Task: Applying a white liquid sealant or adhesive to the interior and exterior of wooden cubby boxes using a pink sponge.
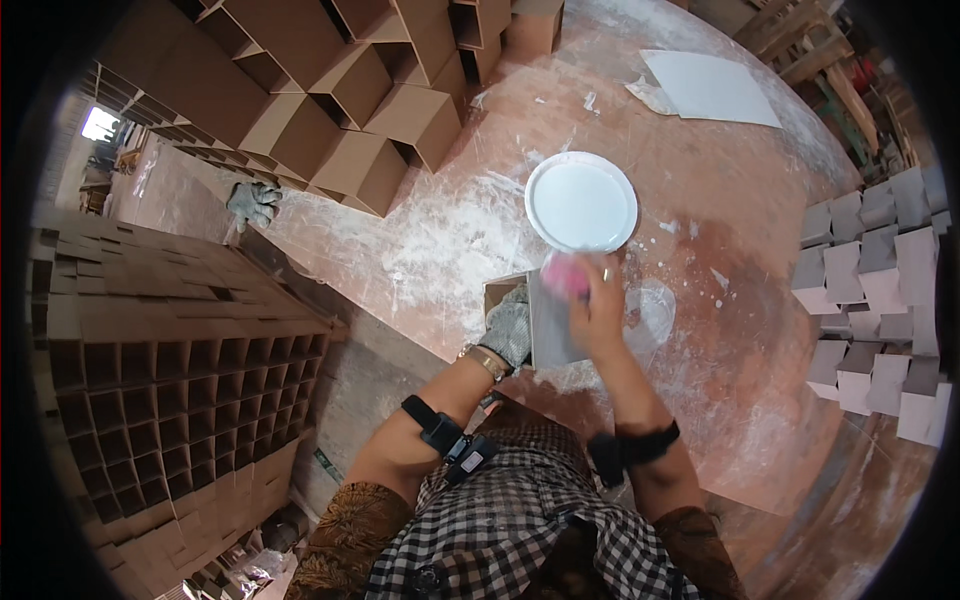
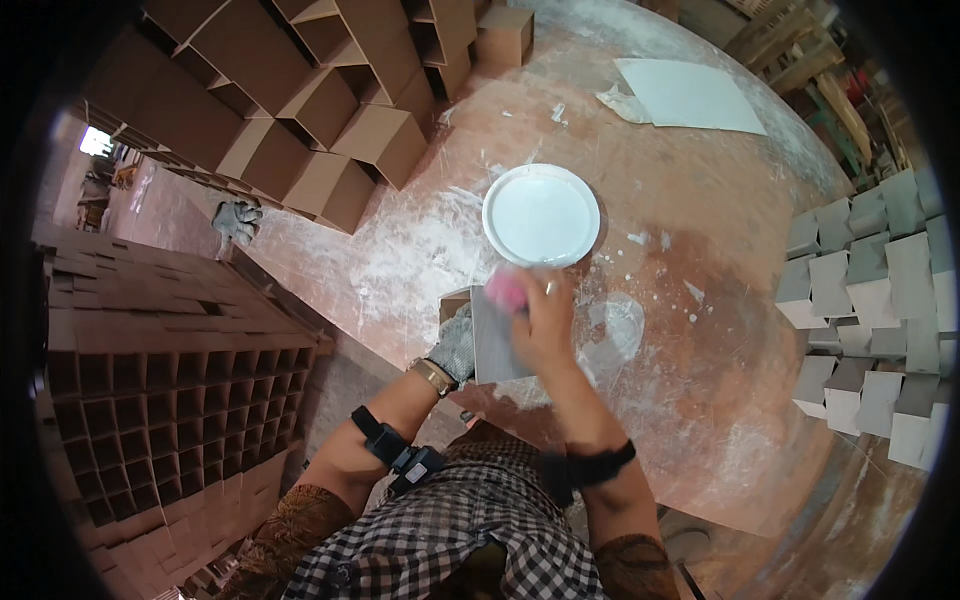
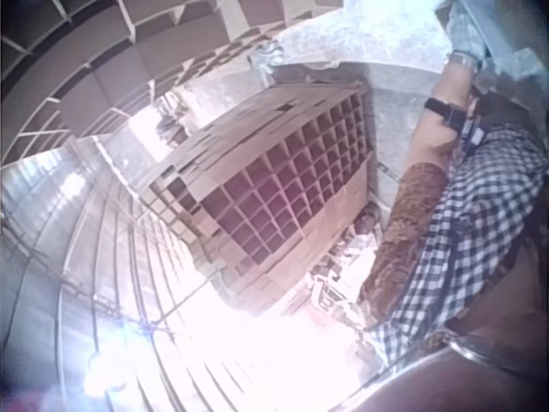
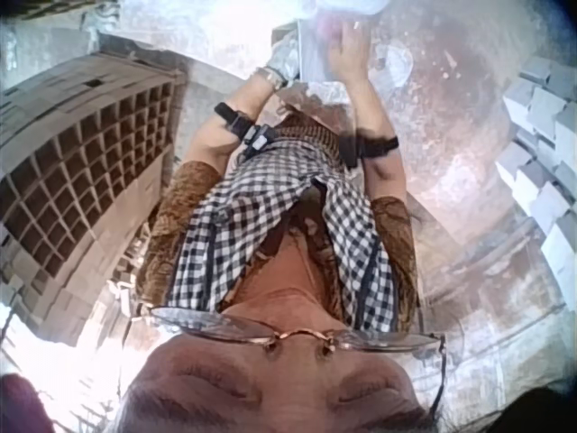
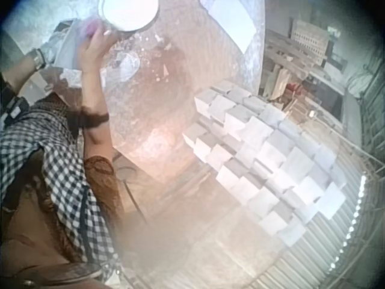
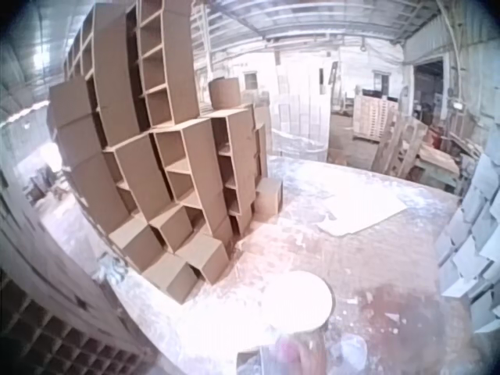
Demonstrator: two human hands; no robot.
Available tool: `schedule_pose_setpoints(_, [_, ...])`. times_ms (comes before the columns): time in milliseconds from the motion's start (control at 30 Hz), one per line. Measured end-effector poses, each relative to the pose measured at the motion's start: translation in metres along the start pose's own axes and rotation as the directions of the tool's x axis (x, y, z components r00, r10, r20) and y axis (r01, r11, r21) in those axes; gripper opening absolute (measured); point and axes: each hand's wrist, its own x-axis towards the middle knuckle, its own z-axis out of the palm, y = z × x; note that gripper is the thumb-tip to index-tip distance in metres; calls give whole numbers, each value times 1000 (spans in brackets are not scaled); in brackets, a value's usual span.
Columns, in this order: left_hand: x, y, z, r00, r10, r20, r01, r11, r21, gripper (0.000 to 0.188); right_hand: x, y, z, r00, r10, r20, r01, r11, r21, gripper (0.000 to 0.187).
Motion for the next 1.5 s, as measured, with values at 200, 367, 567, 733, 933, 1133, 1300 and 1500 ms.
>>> schedule_pose_setpoints(200, [8,-32,32,985,135,109,-128,989,-74,42,-59,-48,-34,959,-123,254,90,986,139,31])
schedule_pose_setpoints(367, [14,-18,33,1000,12,-1,-12,969,-248,32,30,-5,11,1000,-4,15,3,995,103,29])
schedule_pose_setpoints(567, [4,-55,65,940,340,-17,-340,939,-39,27,-21,-52,-20,952,-176,250,152,982,110,34])
schedule_pose_setpoints(733, [16,-54,53,970,168,174,-169,986,-8,36,-37,-53,-32,948,-178,262,133,974,181,41])
schedule_pose_setpoints(933, [7,-10,15,999,8,-48,-16,989,-150,30,49,-10,18,990,-54,131,45,997,70,23])
schedule_pose_setpoints(1133, [1,9,-5,977,133,-169,-148,986,-82,35,52,24,-8,712,697,88,-619,564,547,19])
schedule_pose_setpoints(1300, [1,18,-16,1000,-20,-1,20,999,-38,40,19,30,-38,848,527,-55,-420,732,536,18])
schedule_pose_setpoints(1500, [-1,18,-11,998,46,-43,-44,998,41,36,-9,46,-11,973,231,-7,-216,918,332,29])
